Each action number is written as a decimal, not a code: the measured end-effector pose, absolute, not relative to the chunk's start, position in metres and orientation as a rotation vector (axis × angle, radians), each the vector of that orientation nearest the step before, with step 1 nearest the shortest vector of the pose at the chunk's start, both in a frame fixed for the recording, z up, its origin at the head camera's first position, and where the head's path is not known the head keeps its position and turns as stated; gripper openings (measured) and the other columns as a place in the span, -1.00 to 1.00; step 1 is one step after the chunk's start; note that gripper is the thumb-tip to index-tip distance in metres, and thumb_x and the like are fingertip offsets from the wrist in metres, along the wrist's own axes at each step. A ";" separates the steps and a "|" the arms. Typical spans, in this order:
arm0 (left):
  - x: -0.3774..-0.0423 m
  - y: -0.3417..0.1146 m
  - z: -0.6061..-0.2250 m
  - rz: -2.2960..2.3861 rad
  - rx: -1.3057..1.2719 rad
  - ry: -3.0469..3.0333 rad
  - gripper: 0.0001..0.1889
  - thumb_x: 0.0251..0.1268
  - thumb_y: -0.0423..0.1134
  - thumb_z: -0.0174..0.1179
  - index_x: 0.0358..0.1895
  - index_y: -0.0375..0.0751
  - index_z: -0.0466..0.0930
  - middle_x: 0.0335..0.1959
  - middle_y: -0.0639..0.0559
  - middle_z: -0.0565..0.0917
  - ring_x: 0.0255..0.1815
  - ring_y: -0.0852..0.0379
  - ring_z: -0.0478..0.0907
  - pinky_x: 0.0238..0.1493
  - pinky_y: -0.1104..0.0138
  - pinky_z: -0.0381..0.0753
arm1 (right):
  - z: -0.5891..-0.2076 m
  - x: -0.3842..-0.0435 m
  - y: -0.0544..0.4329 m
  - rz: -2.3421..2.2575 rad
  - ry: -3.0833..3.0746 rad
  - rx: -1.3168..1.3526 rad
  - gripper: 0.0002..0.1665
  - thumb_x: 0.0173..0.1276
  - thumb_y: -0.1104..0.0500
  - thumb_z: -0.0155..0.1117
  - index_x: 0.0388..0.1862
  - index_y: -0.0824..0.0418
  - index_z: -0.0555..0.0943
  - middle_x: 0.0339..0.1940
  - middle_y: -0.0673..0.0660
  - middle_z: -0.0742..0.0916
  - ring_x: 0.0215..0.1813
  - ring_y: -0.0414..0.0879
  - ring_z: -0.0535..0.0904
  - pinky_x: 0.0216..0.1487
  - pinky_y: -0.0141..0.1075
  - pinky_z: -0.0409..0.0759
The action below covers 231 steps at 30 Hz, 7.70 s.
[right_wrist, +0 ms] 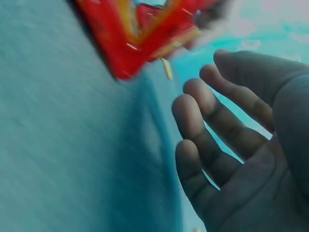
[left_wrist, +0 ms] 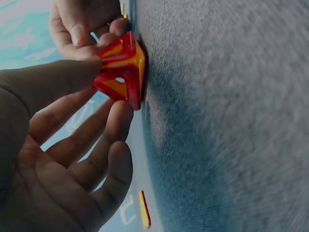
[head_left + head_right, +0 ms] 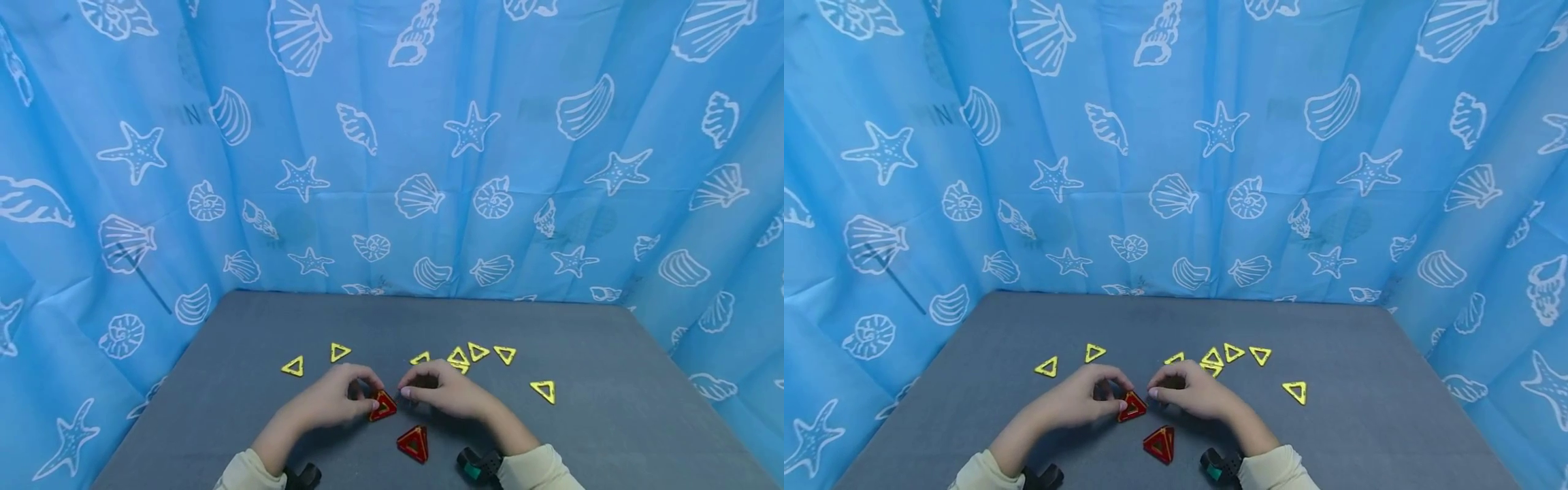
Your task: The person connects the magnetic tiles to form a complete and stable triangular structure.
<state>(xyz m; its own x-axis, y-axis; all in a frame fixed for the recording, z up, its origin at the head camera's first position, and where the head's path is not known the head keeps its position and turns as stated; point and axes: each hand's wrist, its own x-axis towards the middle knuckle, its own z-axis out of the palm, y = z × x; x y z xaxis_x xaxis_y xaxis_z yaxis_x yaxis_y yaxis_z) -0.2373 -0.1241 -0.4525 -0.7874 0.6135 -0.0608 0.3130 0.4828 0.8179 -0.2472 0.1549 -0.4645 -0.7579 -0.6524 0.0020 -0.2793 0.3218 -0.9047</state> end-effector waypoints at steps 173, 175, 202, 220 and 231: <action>-0.264 -0.016 -0.449 1.113 0.725 2.615 -0.59 0.49 -0.33 0.31 0.34 -0.11 0.61 0.02 0.03 0.60 -0.04 0.20 0.55 0.01 0.25 0.64 | -0.474 -0.260 0.235 -1.454 2.393 -0.738 -0.73 0.53 0.21 0.38 0.11 0.30 0.72 0.02 0.32 0.79 -0.15 -0.08 0.73 -0.22 -0.27 0.68; -0.264 -0.016 -0.448 1.156 0.753 2.589 -0.61 0.47 -0.35 0.31 0.31 -0.12 0.62 -0.01 0.06 0.61 -0.07 0.23 0.55 -0.03 0.30 0.63 | -0.474 -0.260 0.235 -1.457 2.391 -0.737 -0.74 0.53 0.21 0.38 0.11 0.30 0.72 0.01 0.32 0.79 -0.15 -0.07 0.73 -0.22 -0.27 0.68; -0.266 -0.019 -0.451 1.310 0.753 2.428 -0.76 0.45 -0.35 0.35 0.11 -0.20 0.71 -0.07 0.03 0.76 -0.15 0.26 0.65 -0.08 0.36 0.67 | -0.477 -0.260 0.235 -1.437 2.419 -0.718 -0.74 0.52 0.19 0.39 0.10 0.27 0.71 -0.01 0.30 0.77 -0.14 -0.07 0.72 -0.21 -0.27 0.68; -0.267 -0.017 -0.454 1.271 0.764 2.460 -0.96 0.44 -0.29 0.39 -0.13 -0.09 0.78 -0.30 0.19 0.72 -0.28 0.33 0.63 -0.18 0.41 0.63 | -0.471 -0.256 0.230 -1.443 2.402 -0.686 -0.74 0.51 0.19 0.40 0.12 0.22 0.71 0.04 0.36 0.76 -0.12 -0.05 0.73 -0.21 -0.26 0.68; -0.265 -0.018 -0.453 1.271 0.763 2.458 -0.95 0.49 -0.29 0.33 -0.15 -0.09 0.77 -0.32 0.17 0.71 -0.31 0.31 0.62 -0.21 0.39 0.62 | -0.472 -0.255 0.228 -1.508 2.373 -0.757 -0.78 0.51 0.29 0.37 0.08 0.28 0.71 0.01 0.37 0.77 -0.13 -0.05 0.74 -0.26 -0.26 0.68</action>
<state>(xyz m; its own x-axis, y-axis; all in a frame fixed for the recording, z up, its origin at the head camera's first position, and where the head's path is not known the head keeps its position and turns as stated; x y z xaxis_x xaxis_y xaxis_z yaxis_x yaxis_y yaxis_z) -0.2655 -0.0184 -0.4527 -0.8247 0.5656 0.0020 0.3285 0.4761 0.8158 -0.2554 0.2278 -0.4718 -0.8405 -0.5359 0.0801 -0.3002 0.3374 -0.8922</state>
